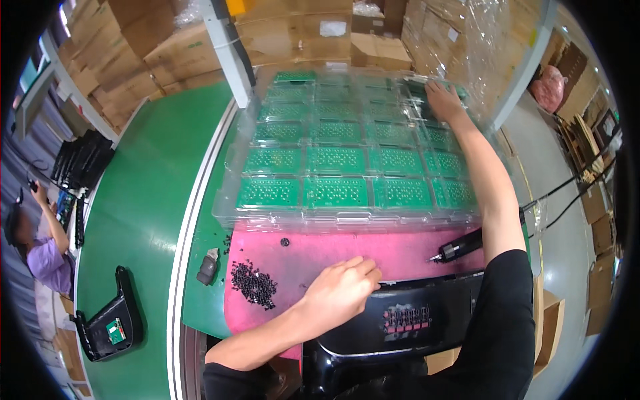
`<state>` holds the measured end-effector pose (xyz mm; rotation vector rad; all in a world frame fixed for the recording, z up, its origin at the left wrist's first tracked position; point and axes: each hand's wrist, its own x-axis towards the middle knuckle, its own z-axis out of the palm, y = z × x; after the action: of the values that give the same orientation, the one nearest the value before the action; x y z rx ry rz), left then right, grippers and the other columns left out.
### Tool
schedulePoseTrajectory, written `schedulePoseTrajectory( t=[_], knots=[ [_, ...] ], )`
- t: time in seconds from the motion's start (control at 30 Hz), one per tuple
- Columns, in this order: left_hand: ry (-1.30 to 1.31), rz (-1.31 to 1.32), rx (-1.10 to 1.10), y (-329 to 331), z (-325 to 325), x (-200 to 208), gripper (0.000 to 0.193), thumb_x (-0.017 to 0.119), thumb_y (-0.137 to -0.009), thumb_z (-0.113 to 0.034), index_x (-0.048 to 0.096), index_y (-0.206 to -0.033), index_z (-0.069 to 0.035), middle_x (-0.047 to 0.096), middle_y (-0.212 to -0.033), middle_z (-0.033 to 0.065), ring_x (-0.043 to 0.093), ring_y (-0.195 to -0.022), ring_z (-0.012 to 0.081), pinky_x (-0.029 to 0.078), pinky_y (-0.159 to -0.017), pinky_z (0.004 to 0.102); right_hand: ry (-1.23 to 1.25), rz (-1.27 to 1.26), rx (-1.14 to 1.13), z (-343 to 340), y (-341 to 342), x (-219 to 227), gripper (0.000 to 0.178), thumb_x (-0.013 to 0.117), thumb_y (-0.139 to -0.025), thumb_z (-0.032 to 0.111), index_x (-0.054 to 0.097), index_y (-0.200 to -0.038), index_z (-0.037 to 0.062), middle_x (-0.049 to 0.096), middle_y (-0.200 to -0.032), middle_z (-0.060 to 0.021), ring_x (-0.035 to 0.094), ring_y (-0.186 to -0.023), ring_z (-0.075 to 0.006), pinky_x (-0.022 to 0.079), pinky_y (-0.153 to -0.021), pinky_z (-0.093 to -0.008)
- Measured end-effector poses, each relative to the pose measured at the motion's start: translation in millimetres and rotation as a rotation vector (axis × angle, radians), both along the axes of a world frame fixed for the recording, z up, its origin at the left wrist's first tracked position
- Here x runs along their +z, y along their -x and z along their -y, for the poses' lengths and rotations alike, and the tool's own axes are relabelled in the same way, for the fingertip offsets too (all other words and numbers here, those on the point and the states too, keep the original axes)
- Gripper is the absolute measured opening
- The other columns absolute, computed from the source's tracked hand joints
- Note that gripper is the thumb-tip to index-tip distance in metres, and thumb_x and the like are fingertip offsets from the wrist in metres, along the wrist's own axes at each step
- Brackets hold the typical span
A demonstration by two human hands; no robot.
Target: Install a printed circuit board into a plastic device housing using an electric screwdriver.
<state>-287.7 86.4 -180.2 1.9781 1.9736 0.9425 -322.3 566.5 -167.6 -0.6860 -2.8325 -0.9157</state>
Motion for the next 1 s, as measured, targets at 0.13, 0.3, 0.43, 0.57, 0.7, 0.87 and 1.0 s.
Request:
schedulePoseTrajectory(
  t=[0.13,0.3,0.43,0.57,0.7,0.87,1.0],
  knots=[
    [0.019,-0.009,-0.033,1.2,-2.1,1.8,0.014,0.07,-0.078,-0.01,0.062,-0.084,0.001,0.058,-0.081,0.0121,0.06,-0.079,0.0308,0.052,-0.068,0.0414,-0.211,-0.199,0.153,22.3,-23.8,12.8,0.04,0.062,-0.08,0.006,0.057,-0.12,0.0065,0.054,-0.127,-0.004,0.05,-0.121,-0.0206,0.041,-0.102,-0.0451],
    [0.085,-0.02,-0.022,9.8,2.2,12.7,0.022,0.071,-0.08,-0.016,0.065,-0.095,-0.001,0.061,-0.093,0.0134,0.059,-0.094,0.032,0.051,-0.08,0.0402,0.5,-0.716,0.529,142.1,-92.5,56.0,0.023,0.06,-0.084,-0.004,0.062,-0.106,-0.0009,0.065,-0.109,-0.0113,0.062,-0.103,-0.0277,0.048,-0.091,-0.0353],
    [-0.22,-0.048,0.129,7.9,-0.4,30.1,0.085,0.083,-0.064,-0.008,0.041,-0.139,-0.004,0.045,-0.133,0.0207,0.047,-0.121,0.0396,0.047,-0.099,0.0425,0.844,-0.822,0.58,248.5,-158.2,71.6,0.019,0.056,-0.087,-0.006,0.064,-0.103,-0.0017,0.068,-0.098,-0.0115,0.067,-0.089,-0.0243,0.051,-0.08,-0.03],
    [-0.521,-0.053,0.075,4.8,-6.6,24.7,0.1,0.088,-0.056,-0.006,0.037,-0.142,-0.001,0.049,-0.138,0.02,0.051,-0.124,0.0367,0.045,-0.102,0.0422,1.111,-0.846,0.57,316.6,-201.0,73.2,0.019,0.06,-0.088,-0.004,0.066,-0.105,-0.0002,0.07,-0.101,-0.0108,0.068,-0.093,-0.0203,0.051,-0.078,-0.028],
    [-0.647,-0.128,-0.066,1.8,0.0,24.9,0.075,0.088,-0.06,-0.016,0.056,-0.125,0.004,0.064,-0.117,0.0177,0.061,-0.108,0.0316,0.049,-0.093,0.0392,1.162,-0.752,0.536,341.0,-233.8,71.2,0.021,0.05,-0.096,-0.005,0.058,-0.115,-0.0066,0.066,-0.109,-0.014,0.064,-0.102,-0.0172,0.05,-0.09,-0.0258],
    [-0.411,0.464,-0.28,-7.2,8.5,15.6,0.078,0.09,-0.062,-0.015,0.053,-0.129,-0.001,0.058,-0.125,0.0109,0.058,-0.113,0.0225,0.05,-0.091,0.0339,1.122,-0.745,0.452,347.8,-259.3,60.9,0.017,0.05,-0.1,0.006,0.06,-0.107,-0.0061,0.068,-0.099,-0.0117,0.064,-0.09,-0.013,0.05,-0.082,-0.0232],
    [-0.295,0.651,-0.377,-5.5,13.8,13.0,0.08,0.09,-0.061,-0.01,0.051,-0.131,-0.003,0.053,-0.131,0.0084,0.054,-0.119,0.0184,0.047,-0.096,0.0326,1.113,-0.805,0.454,350.0,-272.8,47.4,0.013,0.057,-0.097,0.007,0.063,-0.099,-0.0044,0.067,-0.088,-0.006,0.063,-0.079,-0.0089,0.049,-0.073,-0.0205]
  ],
)
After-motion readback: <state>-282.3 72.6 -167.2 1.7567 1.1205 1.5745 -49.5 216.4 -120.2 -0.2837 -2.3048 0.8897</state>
